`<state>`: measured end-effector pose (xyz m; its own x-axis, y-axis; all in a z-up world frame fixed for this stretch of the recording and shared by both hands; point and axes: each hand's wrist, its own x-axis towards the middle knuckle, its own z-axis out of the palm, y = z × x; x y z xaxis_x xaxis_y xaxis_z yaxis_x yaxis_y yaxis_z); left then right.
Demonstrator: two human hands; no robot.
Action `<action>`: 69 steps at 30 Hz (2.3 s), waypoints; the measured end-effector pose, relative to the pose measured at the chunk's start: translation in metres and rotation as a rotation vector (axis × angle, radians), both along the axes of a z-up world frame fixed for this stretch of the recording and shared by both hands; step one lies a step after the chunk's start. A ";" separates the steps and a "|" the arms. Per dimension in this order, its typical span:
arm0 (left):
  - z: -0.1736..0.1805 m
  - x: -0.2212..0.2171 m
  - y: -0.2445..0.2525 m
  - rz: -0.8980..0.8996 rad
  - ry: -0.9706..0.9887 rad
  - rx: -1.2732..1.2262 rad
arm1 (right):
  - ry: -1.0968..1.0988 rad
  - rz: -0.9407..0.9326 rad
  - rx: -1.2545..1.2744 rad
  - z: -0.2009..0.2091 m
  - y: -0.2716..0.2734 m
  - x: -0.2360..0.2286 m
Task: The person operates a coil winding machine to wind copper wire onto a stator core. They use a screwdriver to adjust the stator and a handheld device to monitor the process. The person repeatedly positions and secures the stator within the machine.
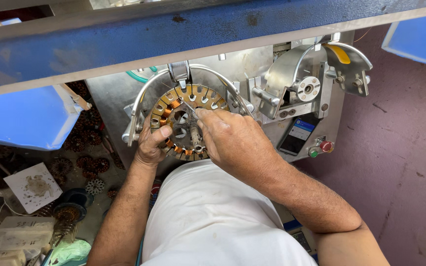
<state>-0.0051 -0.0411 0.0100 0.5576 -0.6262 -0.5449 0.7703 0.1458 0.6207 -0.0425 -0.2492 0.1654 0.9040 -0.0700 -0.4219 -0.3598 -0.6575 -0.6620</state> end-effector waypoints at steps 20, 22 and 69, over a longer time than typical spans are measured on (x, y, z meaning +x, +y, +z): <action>-0.001 0.008 0.003 -0.087 -0.227 -0.079 | 0.145 0.271 -0.292 0.026 0.016 0.039; 0.000 0.008 0.004 -0.100 -0.239 -0.062 | 0.156 0.314 -0.328 0.025 0.018 0.041; -0.015 -0.003 0.011 -0.048 0.007 -0.042 | -0.350 -0.320 0.345 -0.047 -0.012 0.002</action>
